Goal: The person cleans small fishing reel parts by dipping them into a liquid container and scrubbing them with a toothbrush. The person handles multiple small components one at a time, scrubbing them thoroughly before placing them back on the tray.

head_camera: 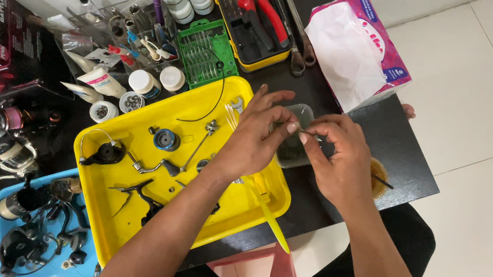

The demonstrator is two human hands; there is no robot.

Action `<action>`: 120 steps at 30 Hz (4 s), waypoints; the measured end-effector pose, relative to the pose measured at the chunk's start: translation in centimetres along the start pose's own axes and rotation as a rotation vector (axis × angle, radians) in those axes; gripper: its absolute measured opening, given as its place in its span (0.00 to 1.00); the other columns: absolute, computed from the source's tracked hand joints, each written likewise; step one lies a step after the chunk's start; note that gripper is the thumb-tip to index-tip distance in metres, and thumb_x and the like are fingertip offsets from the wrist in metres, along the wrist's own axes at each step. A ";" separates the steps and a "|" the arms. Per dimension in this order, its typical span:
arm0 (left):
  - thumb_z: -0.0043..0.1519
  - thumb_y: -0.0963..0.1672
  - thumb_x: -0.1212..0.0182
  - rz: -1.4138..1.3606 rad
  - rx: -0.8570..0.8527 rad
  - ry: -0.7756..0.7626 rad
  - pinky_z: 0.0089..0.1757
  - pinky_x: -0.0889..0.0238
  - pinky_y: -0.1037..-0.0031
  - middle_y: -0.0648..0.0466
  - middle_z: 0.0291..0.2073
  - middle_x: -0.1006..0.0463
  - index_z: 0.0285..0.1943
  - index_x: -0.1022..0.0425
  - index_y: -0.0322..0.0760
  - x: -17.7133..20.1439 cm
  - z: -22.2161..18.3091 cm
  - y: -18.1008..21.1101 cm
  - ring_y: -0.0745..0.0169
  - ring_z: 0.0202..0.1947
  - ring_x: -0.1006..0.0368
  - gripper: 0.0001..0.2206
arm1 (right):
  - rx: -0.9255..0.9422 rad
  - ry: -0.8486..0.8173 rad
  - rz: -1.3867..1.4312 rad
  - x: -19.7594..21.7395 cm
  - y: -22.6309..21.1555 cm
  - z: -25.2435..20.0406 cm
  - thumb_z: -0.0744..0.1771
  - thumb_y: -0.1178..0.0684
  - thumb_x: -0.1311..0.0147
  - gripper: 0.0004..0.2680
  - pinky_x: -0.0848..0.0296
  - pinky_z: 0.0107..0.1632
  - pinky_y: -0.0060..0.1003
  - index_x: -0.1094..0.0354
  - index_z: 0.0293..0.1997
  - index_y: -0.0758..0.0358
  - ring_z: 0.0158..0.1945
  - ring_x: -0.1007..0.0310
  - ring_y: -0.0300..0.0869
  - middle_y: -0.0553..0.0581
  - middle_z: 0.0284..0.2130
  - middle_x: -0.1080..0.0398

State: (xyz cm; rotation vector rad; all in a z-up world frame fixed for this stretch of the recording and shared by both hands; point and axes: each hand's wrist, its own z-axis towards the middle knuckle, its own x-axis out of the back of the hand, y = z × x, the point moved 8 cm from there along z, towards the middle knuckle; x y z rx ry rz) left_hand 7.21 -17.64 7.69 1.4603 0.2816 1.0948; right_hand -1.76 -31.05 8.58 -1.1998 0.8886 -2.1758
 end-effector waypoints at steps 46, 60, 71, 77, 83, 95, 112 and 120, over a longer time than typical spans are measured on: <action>0.65 0.44 0.39 -0.042 0.101 0.144 0.66 0.50 0.39 0.39 0.61 0.26 0.45 0.16 0.40 1.5 -1.8 0.8 0.25 0.69 0.40 0.07 | 0.304 0.151 -0.281 1.3 -3.2 -0.4 0.68 0.56 0.37 0.03 0.32 0.46 0.46 0.28 0.41 0.55 0.46 0.28 0.54 0.51 0.45 0.28; 0.66 0.42 0.41 -0.098 0.050 0.041 0.61 0.38 0.44 0.38 0.53 0.22 0.54 0.21 0.32 5.7 -3.6 4.5 0.33 0.59 0.27 0.11 | 0.430 0.080 -0.529 -0.6 -4.8 -0.7 0.66 0.53 0.39 0.05 0.35 0.40 0.45 0.33 0.36 0.54 0.45 0.32 0.50 0.49 0.47 0.33; 0.67 0.42 0.40 -0.277 0.053 0.105 0.54 0.30 0.52 0.43 0.45 0.19 0.55 0.22 0.35 9.0 -7.9 2.9 0.42 0.53 0.22 0.10 | 0.266 -0.099 -0.201 -5.2 -7.3 -1.2 0.67 0.55 0.35 0.03 0.28 0.41 0.42 0.25 0.37 0.57 0.38 0.25 0.54 0.54 0.34 0.28; 0.66 0.42 0.39 -0.258 0.154 0.154 0.48 0.27 0.58 0.42 0.42 0.19 0.55 0.21 0.34 11.2 -11.1 1.0 0.45 0.47 0.20 0.11 | -0.017 -0.542 -0.159 -13.9 -6.9 -0.5 0.67 0.54 0.40 0.04 0.25 0.45 0.47 0.23 0.41 0.59 0.41 0.21 0.56 0.58 0.33 0.21; 0.67 0.42 0.40 -0.348 0.274 0.257 0.42 0.27 0.67 0.44 0.40 0.18 0.55 0.21 0.35 12.8 -14.7 -3.6 0.55 0.43 0.21 0.11 | -0.158 -0.820 -0.296 -18.2 -8.0 0.0 0.69 0.50 0.44 0.06 0.25 0.49 0.46 0.22 0.46 0.54 0.41 0.20 0.51 0.53 0.33 0.20; 0.67 0.42 0.40 -0.527 0.303 0.354 0.45 0.29 0.67 0.42 0.41 0.19 0.55 0.21 0.31 12.8 -17.2 -6.5 0.57 0.44 0.25 0.11 | -0.107 -0.950 -0.554 -21.4 -7.5 0.5 0.69 0.52 0.47 0.07 0.24 0.51 0.44 0.20 0.47 0.50 0.46 0.23 0.50 0.53 0.39 0.24; 0.64 0.58 0.43 -1.257 -0.224 0.614 0.51 0.27 0.65 0.47 0.58 0.29 0.64 0.33 0.44 8.2 -7.8 1.8 0.55 0.54 0.26 0.26 | -0.275 -0.363 0.225 -12.4 -8.8 -1.6 0.68 0.55 0.50 0.09 0.27 0.46 0.60 0.29 0.51 0.63 0.47 0.25 0.70 0.71 0.40 0.24; 0.69 0.57 0.51 -1.472 -0.198 0.607 0.59 0.33 0.51 0.41 0.62 0.32 0.62 0.30 0.36 7.4 -6.7 3.0 0.45 0.58 0.29 0.25 | -0.490 -0.373 0.407 -11.5 -8.3 -0.1 0.69 0.44 0.62 0.13 0.26 0.45 0.37 0.32 0.51 0.53 0.52 0.18 0.44 0.49 0.49 0.20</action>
